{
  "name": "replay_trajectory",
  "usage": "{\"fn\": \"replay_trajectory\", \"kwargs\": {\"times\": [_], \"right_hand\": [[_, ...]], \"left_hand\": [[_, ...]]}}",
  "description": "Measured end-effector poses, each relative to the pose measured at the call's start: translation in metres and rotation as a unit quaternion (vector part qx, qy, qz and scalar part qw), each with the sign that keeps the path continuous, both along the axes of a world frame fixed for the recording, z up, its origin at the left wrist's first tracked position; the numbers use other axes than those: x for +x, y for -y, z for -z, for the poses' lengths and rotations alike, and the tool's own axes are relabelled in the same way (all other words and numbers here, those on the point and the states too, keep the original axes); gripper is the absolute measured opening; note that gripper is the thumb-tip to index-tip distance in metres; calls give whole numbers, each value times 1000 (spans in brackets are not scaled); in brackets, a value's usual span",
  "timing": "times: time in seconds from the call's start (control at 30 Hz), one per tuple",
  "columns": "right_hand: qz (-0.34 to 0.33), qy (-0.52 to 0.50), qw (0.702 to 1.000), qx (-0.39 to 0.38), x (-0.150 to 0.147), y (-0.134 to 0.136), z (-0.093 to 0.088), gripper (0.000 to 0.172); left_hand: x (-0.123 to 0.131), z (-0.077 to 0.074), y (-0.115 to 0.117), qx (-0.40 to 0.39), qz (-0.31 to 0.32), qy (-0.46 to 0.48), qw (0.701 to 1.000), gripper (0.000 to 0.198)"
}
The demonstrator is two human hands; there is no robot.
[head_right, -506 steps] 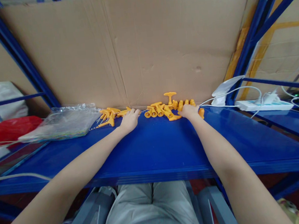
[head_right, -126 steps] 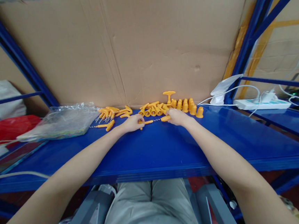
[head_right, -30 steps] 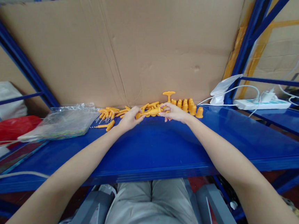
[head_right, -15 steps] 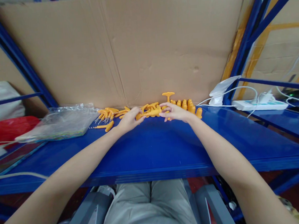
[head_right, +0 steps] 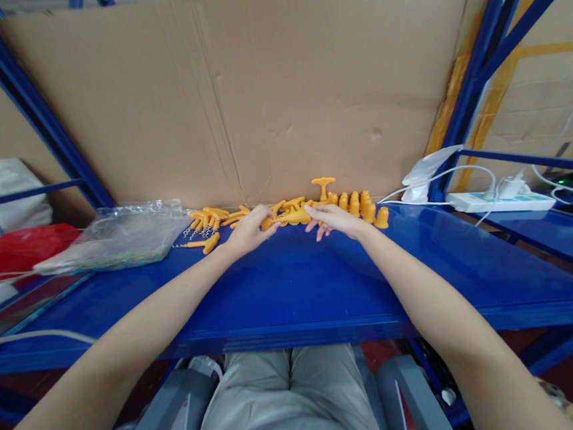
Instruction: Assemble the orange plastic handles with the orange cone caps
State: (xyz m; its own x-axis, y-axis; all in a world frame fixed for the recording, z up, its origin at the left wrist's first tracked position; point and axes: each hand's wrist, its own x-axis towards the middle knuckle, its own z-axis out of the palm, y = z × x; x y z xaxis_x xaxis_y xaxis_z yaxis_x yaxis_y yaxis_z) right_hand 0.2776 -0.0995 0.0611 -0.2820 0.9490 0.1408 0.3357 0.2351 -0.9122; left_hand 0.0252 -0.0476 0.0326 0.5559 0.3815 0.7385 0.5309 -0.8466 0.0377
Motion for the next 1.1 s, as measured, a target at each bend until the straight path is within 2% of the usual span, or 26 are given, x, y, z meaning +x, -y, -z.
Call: {"fn": "replay_trajectory", "kwargs": {"times": [0.2,0.3,0.43,0.6,0.73,0.83,0.93,1.03,1.1], "right_hand": [[-5,-7,1000,18,0,2,-2,29],[6,-12,1000,4,-3,3,-1,39],[14,-36,999,-18,-7,2,1,41],[19,-109,992,-67,-13,-1,3,31],[65,-186,975,-104,-14,-3,0,21],[112,-224,965,-80,-11,-6,-2,21],[163,-232,959,-4,-10,-13,-2,26],[198,-192,957,92,-16,-25,0,30],[200,-127,958,163,-21,-34,2,29]], "left_hand": [[1,1,0,2,-11,-4,1000,12],[2,1,1,8,-7,-5,1000,13],[1,2,0,12,-3,-6,1000,12],[2,1,3,8,-1,-10,1000,13],[-1,-1,1,14,-7,-1,1000,24],[-10,0,-9,-1,-74,0,997,27],[-22,3,-19,-52,-200,-56,977,36],[-31,3,-20,-151,-320,-168,920,50],[-32,0,-16,-217,-353,-239,878,54]]}}
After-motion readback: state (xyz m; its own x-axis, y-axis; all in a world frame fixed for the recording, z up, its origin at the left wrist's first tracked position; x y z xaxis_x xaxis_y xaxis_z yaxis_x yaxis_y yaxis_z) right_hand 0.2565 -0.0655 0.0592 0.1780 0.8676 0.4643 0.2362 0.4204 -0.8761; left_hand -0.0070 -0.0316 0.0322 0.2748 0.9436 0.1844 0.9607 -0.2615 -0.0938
